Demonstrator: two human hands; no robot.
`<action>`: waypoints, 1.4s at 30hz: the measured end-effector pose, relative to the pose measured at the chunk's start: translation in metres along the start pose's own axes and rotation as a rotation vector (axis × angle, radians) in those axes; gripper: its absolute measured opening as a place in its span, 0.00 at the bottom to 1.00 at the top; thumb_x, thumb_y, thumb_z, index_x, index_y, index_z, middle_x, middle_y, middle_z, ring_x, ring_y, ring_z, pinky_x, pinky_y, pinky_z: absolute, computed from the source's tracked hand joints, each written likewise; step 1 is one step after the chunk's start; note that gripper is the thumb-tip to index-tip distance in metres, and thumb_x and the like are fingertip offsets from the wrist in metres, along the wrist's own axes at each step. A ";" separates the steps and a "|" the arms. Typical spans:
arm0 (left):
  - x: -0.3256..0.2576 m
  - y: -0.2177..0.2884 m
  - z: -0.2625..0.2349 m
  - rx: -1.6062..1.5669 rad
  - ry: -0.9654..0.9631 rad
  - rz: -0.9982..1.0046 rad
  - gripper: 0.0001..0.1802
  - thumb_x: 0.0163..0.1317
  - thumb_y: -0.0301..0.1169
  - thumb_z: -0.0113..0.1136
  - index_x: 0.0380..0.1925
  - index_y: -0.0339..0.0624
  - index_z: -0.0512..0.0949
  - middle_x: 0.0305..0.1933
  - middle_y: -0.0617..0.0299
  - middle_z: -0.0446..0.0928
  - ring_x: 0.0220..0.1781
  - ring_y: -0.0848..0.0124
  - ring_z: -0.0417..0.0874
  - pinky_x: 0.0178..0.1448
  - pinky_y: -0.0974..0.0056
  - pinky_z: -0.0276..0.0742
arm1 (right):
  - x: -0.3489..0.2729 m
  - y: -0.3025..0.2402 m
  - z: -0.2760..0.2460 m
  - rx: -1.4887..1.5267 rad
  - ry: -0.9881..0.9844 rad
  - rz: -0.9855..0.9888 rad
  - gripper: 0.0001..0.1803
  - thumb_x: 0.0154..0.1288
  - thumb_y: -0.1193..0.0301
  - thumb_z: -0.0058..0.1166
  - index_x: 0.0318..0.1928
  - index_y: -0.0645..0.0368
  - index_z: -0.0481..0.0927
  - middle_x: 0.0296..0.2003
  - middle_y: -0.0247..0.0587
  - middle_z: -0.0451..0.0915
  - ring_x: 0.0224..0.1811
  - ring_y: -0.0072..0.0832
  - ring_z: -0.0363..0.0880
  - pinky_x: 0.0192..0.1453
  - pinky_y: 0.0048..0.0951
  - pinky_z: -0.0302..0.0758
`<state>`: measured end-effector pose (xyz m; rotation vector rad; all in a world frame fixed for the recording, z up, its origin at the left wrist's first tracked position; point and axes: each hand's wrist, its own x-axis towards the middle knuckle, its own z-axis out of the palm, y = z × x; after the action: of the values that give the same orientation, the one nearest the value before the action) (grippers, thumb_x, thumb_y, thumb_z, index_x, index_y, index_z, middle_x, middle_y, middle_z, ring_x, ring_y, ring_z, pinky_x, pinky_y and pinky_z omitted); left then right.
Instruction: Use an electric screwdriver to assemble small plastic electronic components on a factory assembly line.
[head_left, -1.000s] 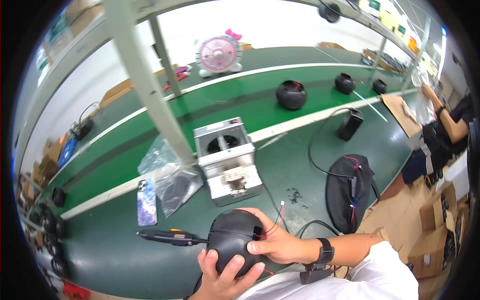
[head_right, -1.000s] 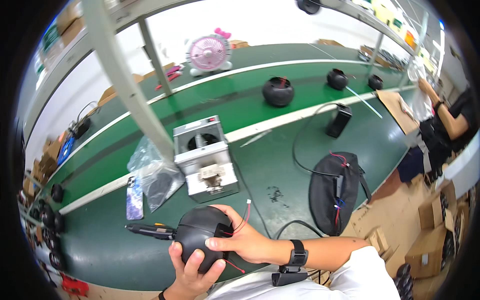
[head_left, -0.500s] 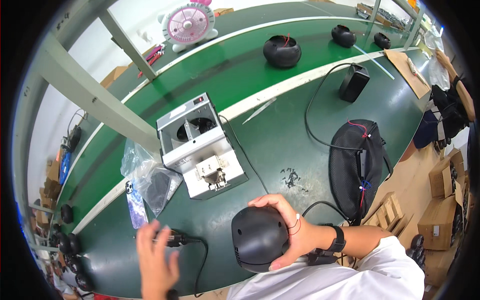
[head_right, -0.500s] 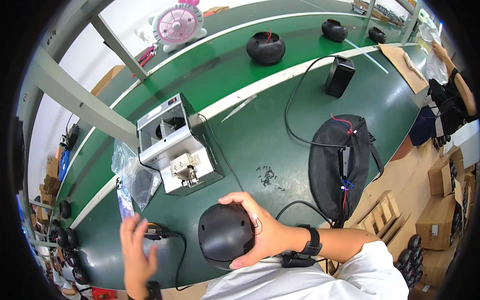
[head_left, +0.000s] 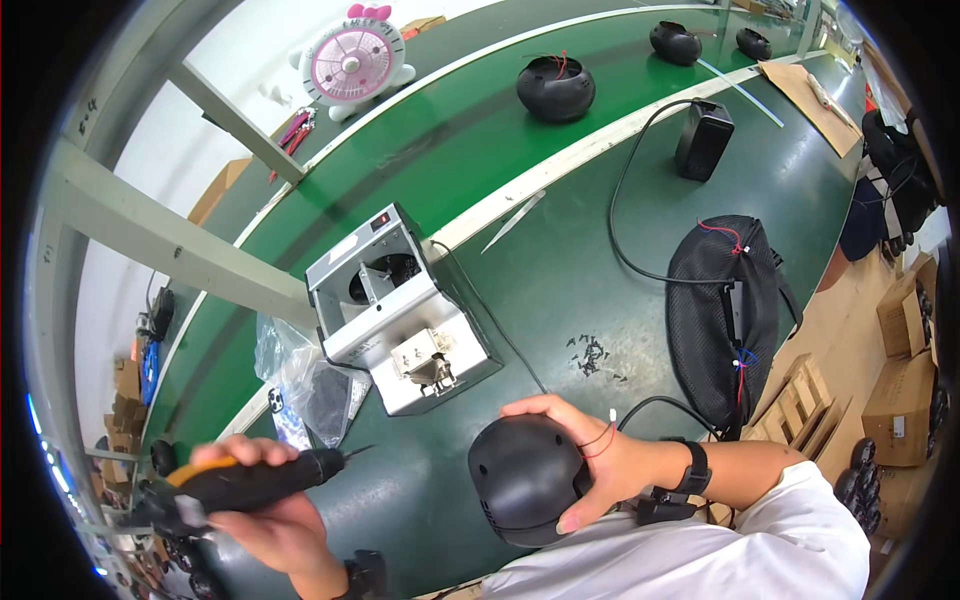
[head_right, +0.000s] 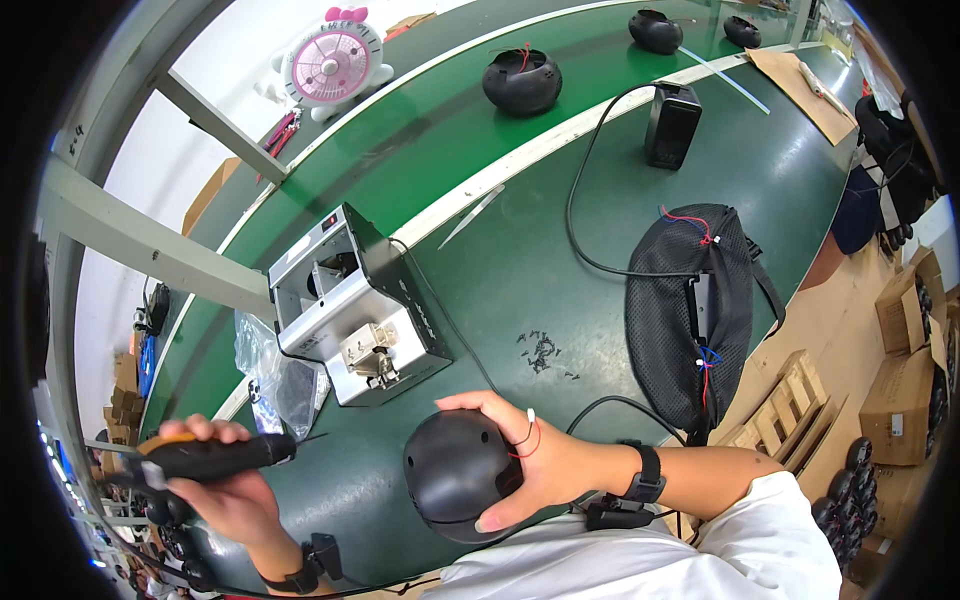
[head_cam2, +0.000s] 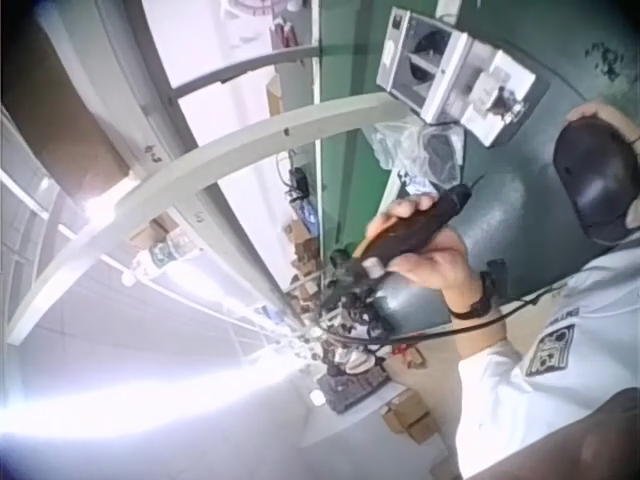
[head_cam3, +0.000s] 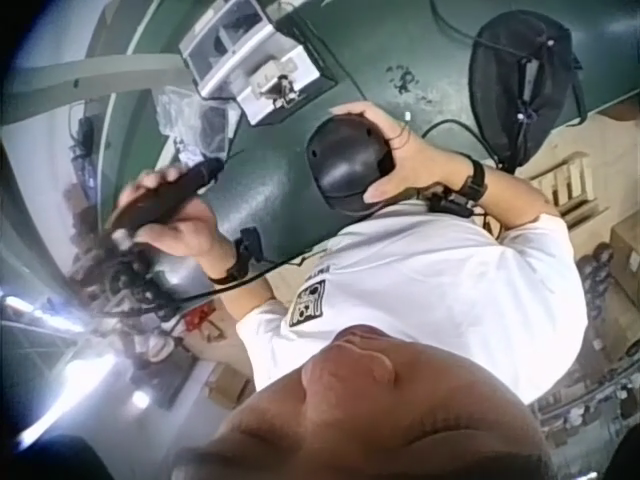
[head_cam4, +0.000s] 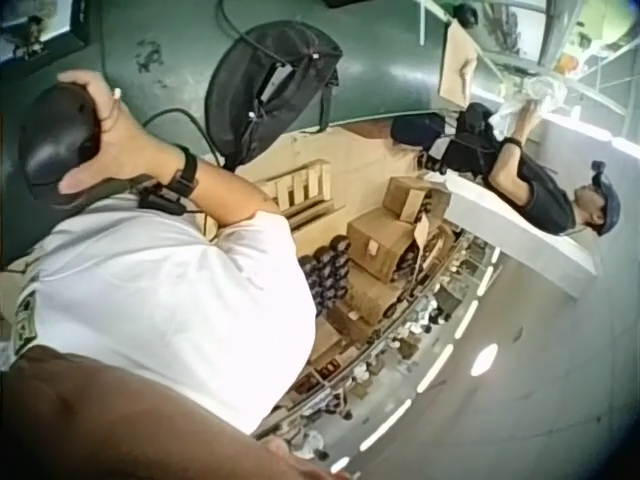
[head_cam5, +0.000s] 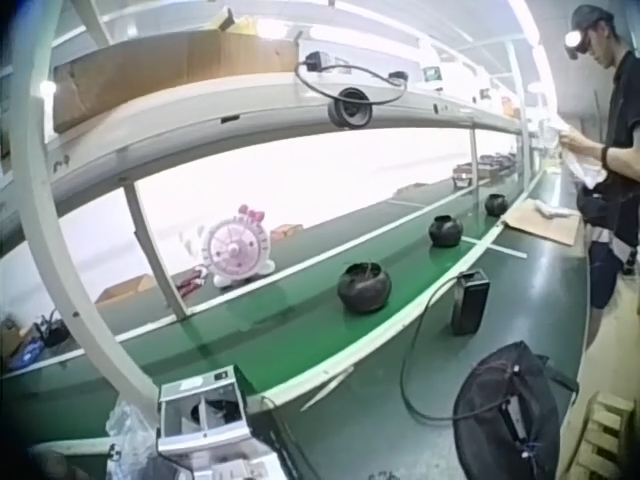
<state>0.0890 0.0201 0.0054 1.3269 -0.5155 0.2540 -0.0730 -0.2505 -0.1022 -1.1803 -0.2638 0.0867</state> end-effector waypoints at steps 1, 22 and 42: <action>0.012 0.009 0.016 -0.219 -0.159 -0.021 0.35 0.70 0.64 0.52 0.56 0.43 0.67 0.42 0.61 0.72 0.38 0.70 0.76 0.43 0.64 0.74 | 0.000 0.001 0.001 0.013 0.010 0.001 0.64 0.44 0.64 0.83 0.76 0.56 0.51 0.68 0.43 0.65 0.71 0.33 0.66 0.75 0.36 0.63; 0.031 0.049 0.101 -0.405 -0.368 -0.105 0.30 0.72 0.60 0.48 0.51 0.43 0.76 0.28 0.65 0.76 0.25 0.69 0.76 0.30 0.61 0.74 | 0.009 0.006 0.005 -0.082 0.186 -0.009 0.63 0.37 0.53 0.85 0.71 0.60 0.59 0.62 0.47 0.68 0.65 0.38 0.71 0.70 0.37 0.68; -0.016 0.010 0.099 -0.203 -0.533 0.006 0.19 0.65 0.47 0.59 0.41 0.42 0.75 0.26 0.60 0.78 0.27 0.63 0.81 0.37 0.54 0.77 | 0.018 -0.010 0.029 -0.209 0.376 0.057 0.62 0.37 0.56 0.86 0.69 0.61 0.60 0.59 0.44 0.70 0.63 0.32 0.73 0.67 0.34 0.71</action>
<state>0.0497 -0.0716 0.0211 1.1886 -0.9663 -0.1541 -0.0630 -0.2246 -0.0802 -1.3849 0.0953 -0.1156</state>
